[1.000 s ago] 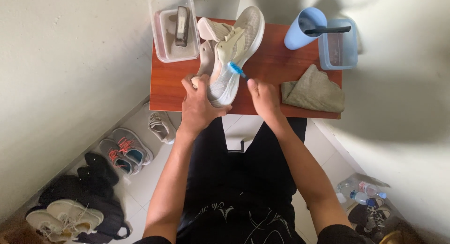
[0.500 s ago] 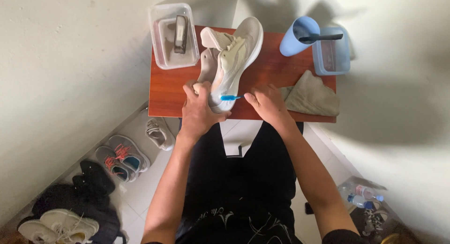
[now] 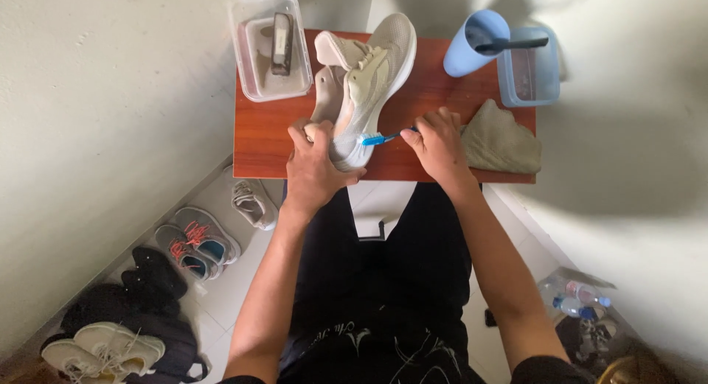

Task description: The person scrubs a white sneaker with a blue toothbrush, repeatedly dipping the brush into a blue cup of water. After scrubbing, the person wipes the shoe with a cloth. The shoe is held over a wooden table with cleaning supplies nearby.

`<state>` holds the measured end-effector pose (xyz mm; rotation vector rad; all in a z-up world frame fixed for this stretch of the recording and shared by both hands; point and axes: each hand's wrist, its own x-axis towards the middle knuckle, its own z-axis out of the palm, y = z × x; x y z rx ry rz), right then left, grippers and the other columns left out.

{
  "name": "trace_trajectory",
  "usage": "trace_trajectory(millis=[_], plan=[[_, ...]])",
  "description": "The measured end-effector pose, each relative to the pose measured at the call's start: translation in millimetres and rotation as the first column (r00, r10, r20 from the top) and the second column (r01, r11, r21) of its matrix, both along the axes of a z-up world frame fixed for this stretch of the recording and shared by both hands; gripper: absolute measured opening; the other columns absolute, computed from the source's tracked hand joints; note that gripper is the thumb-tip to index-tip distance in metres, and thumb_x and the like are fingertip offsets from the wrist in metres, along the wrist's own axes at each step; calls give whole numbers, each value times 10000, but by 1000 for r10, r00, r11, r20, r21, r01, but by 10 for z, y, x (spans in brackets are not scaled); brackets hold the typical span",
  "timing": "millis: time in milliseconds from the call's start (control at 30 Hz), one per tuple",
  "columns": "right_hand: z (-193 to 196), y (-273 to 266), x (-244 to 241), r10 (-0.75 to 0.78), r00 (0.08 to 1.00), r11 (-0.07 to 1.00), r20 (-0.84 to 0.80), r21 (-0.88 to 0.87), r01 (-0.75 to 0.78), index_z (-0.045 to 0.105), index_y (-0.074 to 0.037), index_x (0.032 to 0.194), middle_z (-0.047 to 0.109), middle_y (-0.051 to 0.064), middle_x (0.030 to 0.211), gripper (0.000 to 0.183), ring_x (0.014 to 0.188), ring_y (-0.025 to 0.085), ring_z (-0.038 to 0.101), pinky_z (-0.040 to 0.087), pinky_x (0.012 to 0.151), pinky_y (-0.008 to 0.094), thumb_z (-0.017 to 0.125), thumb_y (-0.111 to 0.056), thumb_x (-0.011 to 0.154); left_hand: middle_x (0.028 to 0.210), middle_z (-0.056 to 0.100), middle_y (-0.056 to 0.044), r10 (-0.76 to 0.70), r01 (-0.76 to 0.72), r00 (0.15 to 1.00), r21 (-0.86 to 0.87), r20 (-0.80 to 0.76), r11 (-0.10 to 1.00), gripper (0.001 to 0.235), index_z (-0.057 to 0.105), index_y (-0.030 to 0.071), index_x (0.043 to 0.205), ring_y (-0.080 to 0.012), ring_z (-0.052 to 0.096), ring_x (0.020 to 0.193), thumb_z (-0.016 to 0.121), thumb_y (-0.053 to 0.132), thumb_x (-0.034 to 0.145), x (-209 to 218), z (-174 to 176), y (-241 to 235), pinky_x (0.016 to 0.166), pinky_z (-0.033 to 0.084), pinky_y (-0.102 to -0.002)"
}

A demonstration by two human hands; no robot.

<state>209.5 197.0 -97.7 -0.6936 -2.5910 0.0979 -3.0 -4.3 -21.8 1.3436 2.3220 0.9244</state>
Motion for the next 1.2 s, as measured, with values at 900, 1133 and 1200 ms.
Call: trace_trajectory(millis=[900,1133,1200], plan=[[-170,-46,-206,-163,985,955,-54,-261,144,517,-105,758,492,112,709,586,744,380,515,399,706,501,413,-566,1105,1412,303,-184,-4,27,993,-195,115,980,1098,449,136,1351,-510,606,1195,978,535,475,-116,160,1,902,587,-593],[-83,-117,-370,-122,991,958,-45,-266,106,541,-135,755,499,91,697,653,752,357,524,411,729,487,322,-645,1098,1443,269,-154,36,-3,991,-243,132,970,1129,424,190,1387,-503,639,1140,967,574,474,-179,135,-3,900,589,-600],[-88,-90,-354,-275,959,919,-73,-314,240,532,-133,784,509,88,725,525,791,352,538,412,742,494,439,-523,1122,1436,270,-147,24,8,989,-213,147,977,1092,432,175,1385,-542,638,1119,983,503,501,-188,160,-5,888,594,-615]])
